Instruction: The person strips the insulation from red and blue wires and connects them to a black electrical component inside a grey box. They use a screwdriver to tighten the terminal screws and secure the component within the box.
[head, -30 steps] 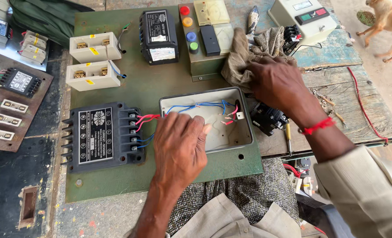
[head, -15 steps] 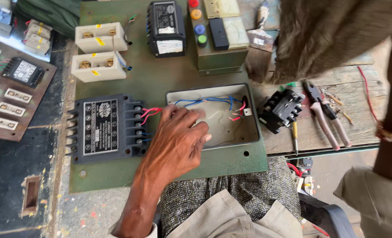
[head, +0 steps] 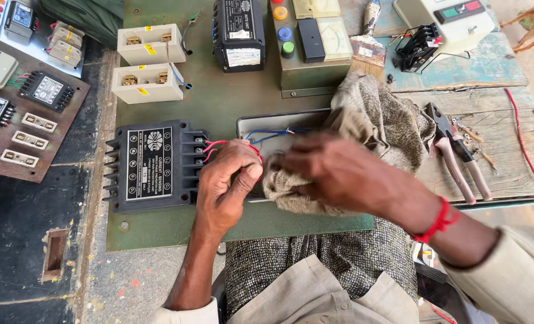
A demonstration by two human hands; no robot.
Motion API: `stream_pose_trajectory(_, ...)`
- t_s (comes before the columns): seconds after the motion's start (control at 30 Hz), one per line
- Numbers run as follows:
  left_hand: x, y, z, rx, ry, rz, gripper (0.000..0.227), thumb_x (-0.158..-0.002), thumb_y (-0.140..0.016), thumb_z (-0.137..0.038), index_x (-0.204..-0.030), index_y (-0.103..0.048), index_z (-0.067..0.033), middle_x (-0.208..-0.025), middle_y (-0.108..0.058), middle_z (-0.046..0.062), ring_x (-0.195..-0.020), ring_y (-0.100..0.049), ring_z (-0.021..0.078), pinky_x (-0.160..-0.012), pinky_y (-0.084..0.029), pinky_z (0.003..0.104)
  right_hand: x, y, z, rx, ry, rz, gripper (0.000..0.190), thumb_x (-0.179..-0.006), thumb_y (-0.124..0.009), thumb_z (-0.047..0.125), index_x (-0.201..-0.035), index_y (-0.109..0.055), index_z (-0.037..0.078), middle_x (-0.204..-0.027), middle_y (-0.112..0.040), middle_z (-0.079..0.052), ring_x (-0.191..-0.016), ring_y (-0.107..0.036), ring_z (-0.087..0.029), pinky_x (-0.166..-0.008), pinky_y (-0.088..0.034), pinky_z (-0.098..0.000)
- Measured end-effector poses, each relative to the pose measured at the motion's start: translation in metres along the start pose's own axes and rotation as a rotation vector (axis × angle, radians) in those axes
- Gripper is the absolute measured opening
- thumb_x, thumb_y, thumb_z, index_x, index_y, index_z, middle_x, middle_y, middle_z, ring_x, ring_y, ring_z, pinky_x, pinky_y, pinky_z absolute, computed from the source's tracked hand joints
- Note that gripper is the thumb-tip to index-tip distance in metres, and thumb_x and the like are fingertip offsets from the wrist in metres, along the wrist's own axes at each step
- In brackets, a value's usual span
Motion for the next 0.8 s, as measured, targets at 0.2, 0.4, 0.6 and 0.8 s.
stream_pose_trajectory(0.2, 0.004, -0.003, 0.009, 0.108, 0.029, -0.079, 0.021, -0.103, -0.063, -0.019, -0.092, -0.06, -0.0016, -0.091, -0.061, 0.005, -0.092, -0.058, 0.0199, -0.11, -0.047, 0.041, -0.017, -0.048, -0.03, 0.095, -0.308, 0.57, 0.017, -0.082, -0.063, 0.009, -0.098, -0.069, 0.005, -0.076, -0.07, -0.018, -0.069, -0.07, -0.033, -0.063, -0.057, -0.0461)
stream_pose_trajectory(0.4, 0.007, -0.006, 0.011, 0.193, 0.014, -0.146, 0.022, -0.104, -0.062, -0.021, -0.092, -0.058, -0.0028, -0.091, -0.06, 0.004, -0.092, -0.058, 0.0181, -0.114, -0.044, 0.04, -0.043, -0.057, -0.039, 0.361, -0.269, 0.092, 0.012, -0.09, -0.064, 0.011, -0.094, -0.066, 0.0, -0.087, -0.069, -0.023, -0.066, -0.07, -0.037, -0.054, -0.056, -0.0467)
stream_pose_trajectory(0.6, 0.008, -0.014, 0.012, 0.236, -0.008, -0.258, 0.025, -0.105, -0.062, -0.021, -0.092, -0.058, -0.0008, -0.088, -0.058, 0.004, -0.087, -0.054, 0.0167, -0.104, -0.048, 0.039, -0.041, -0.053, -0.023, 0.005, 0.047, -0.105, 0.027, -0.083, -0.069, 0.016, -0.105, -0.067, 0.0, -0.106, -0.067, -0.018, -0.087, -0.07, -0.037, -0.072, -0.058, -0.0475)
stream_pose_trajectory(0.8, 0.01, -0.014, 0.012, 0.243, -0.002, -0.292, 0.025, -0.107, -0.061, -0.02, -0.092, -0.058, 0.0001, -0.089, -0.059, 0.006, -0.085, -0.055, 0.0163, -0.104, -0.047, 0.038, -0.024, -0.038, -0.02, -0.022, 0.139, 0.008, 0.026, -0.079, -0.066, 0.009, -0.105, -0.066, 0.003, -0.11, -0.065, -0.012, -0.095, -0.07, -0.033, -0.082, -0.056, -0.0492)
Point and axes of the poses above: each hand's wrist, its own x-axis away from the middle knuckle, its own y-axis out of the back of the hand, z = x × y, the point moved 4 cm from there along -x, towards the middle knuckle
